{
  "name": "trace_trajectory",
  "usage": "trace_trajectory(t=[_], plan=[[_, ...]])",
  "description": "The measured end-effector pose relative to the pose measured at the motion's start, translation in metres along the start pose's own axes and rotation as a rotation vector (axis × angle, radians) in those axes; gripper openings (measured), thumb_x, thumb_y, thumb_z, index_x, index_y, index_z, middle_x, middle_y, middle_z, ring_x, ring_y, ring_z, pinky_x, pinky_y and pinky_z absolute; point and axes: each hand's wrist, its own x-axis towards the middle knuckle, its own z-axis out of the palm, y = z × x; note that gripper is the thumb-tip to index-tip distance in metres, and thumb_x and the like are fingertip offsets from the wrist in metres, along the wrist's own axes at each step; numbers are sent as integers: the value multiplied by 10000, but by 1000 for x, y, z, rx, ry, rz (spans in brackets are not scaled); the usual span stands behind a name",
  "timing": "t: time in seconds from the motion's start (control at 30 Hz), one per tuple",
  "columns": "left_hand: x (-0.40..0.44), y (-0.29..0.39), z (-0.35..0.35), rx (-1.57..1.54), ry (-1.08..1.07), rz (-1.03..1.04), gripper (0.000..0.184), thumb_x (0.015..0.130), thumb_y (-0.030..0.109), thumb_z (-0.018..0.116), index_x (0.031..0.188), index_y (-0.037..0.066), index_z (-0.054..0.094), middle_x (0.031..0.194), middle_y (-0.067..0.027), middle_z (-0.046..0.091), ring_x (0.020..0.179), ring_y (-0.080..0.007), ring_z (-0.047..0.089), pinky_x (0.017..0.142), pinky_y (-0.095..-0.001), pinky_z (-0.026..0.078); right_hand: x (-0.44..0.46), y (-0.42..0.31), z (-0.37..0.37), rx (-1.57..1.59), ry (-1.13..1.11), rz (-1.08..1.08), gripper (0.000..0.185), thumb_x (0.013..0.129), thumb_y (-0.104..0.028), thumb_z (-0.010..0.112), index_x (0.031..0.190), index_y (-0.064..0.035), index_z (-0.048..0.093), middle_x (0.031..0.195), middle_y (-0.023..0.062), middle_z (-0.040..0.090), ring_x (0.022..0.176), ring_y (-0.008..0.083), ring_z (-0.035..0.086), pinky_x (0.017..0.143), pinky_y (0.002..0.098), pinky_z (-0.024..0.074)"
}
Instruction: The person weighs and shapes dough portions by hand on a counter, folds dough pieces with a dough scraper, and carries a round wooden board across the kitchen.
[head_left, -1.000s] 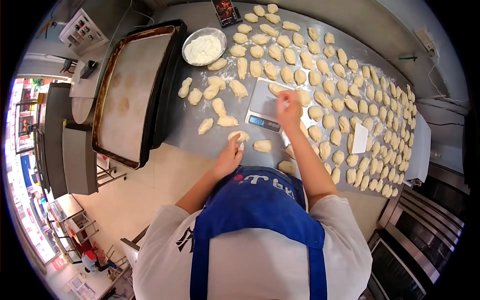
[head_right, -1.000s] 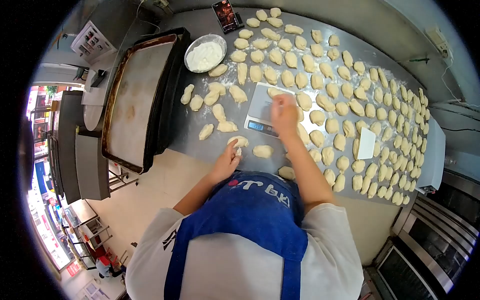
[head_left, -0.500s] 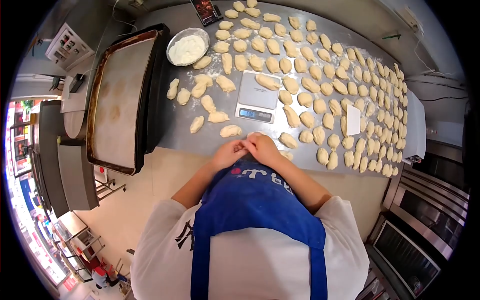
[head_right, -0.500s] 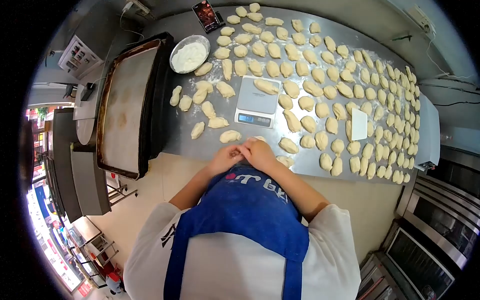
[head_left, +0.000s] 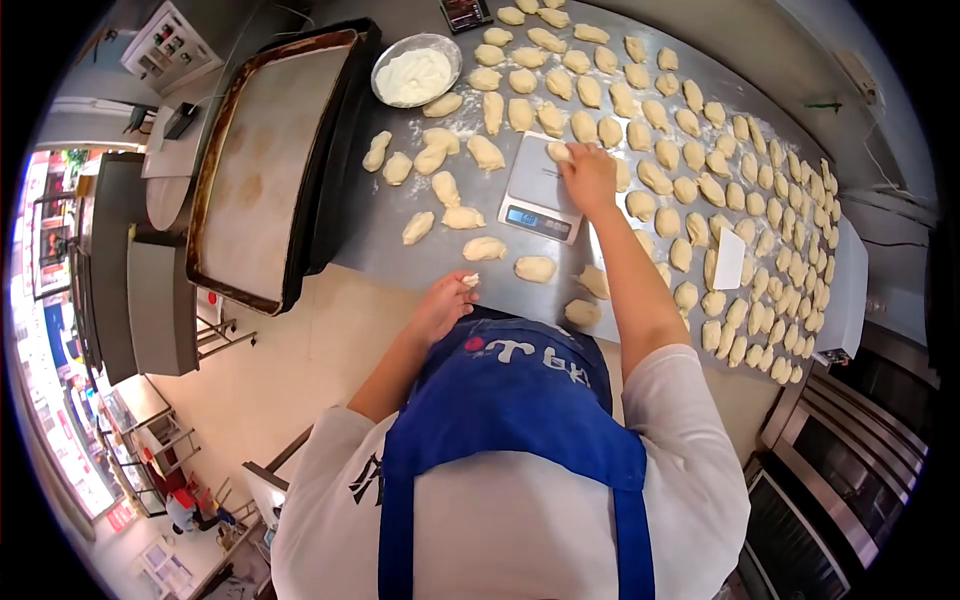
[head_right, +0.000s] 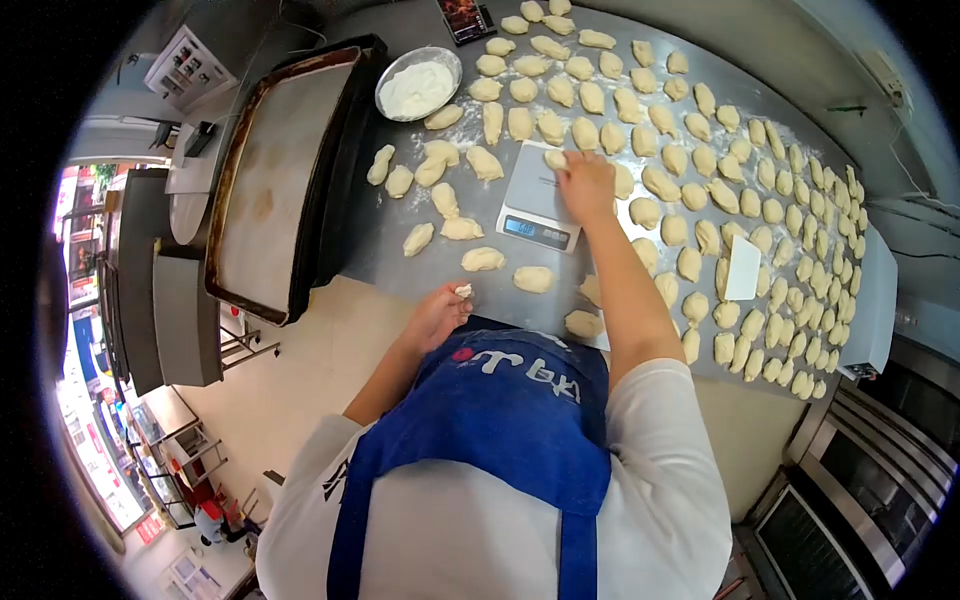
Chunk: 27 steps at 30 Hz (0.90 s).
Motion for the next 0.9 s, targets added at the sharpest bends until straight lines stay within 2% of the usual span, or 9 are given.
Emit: trace_trajectory(t=[0.13, 0.23, 0.37, 0.43, 0.47, 0.63, 0.73, 0.83, 0.9], plan=[[-3, -12, -22, -12, 108, 31, 286, 849, 64, 476, 1131, 62, 521, 999, -37, 582, 819, -147, 559, 712, -291, 468, -28, -4, -25, 99, 206, -2, 311, 787, -244, 660, 1061, -102, 619, 995, 113, 614, 956, 319, 545, 847, 438, 415], [2, -19, -38, -116, 1, 84, 281, 841, 70, 479, 1118, 66, 526, 999, -33, 582, 812, -145, 560, 712, -291, 470, -79, -1, -63, 44, 357, -5, 280, 803, -218, 649, 1043, -78, 617, 974, 125, 608, 925, 319, 541, 842, 425, 413], [1, -4, -25, -148, -96, 62, 299, 829, 112, 505, 1125, 70, 513, 977, -27, 574, 827, -147, 557, 720, -292, 466, -151, 25, -86, 333, 383, 456, 234, 846, -204, 635, 1006, -33, 626, 868, 125, 626, 792, 243, 578, 718, 353, 463], [8, 2, -17, -137, -119, 22, 270, 846, 117, 493, 1111, 74, 518, 974, -30, 572, 823, -145, 548, 724, -288, 460, -183, 37, -97, 562, 296, 823, 258, 844, -211, 645, 1002, -8, 624, 825, 111, 628, 726, 194, 574, 662, 319, 461], [16, 4, -16, -111, -134, -25, 273, 859, 119, 482, 1125, 65, 520, 978, -32, 572, 818, -143, 544, 723, -284, 457, -200, 43, -98, 580, 312, 834, 258, 835, -198, 660, 1001, -4, 626, 829, 103, 623, 709, 177, 557, 644, 303, 455], [30, 21, 16, 57, -114, -65, 300, 895, 122, 458, 1172, 28, 521, 989, -38, 574, 814, -141, 536, 722, -276, 454, -254, 28, -112, 214, 285, 565, 254, 807, -143, 657, 1027, -22, 623, 858, 107, 611, 770, 218, 566, 690, 333, 463], [31, 25, 24, 105, -127, -70, 327, 899, 120, 465, 1203, 10, 511, 990, -44, 575, 819, -144, 538, 729, -279, 458, -262, 34, -99, -172, -26, 192, 396, 730, -109, 672, 1109, -47, 577, 1022, 112, 584, 981, 308, 527, 869, 408, 424], [29, 29, 33, 167, -153, -88, 314, 900, 118, 470, 1193, 14, 517, 994, -51, 575, 823, -142, 539, 738, -283, 464, -237, 1, -101, -150, 207, 251, 408, 695, -161, 701, 1068, -42, 585, 1044, 145, 572, 968, 320, 540, 868, 420, 428], [24, 32, 34, 185, -170, -68, 312, 909, 131, 471, 1196, 18, 517, 996, -52, 574, 828, -140, 541, 741, -283, 468, -212, -6, -79, 124, 111, 286, 501, 705, -211, 693, 1149, -19, 564, 1047, 187, 586, 994, 345, 538, 892, 426, 422]])
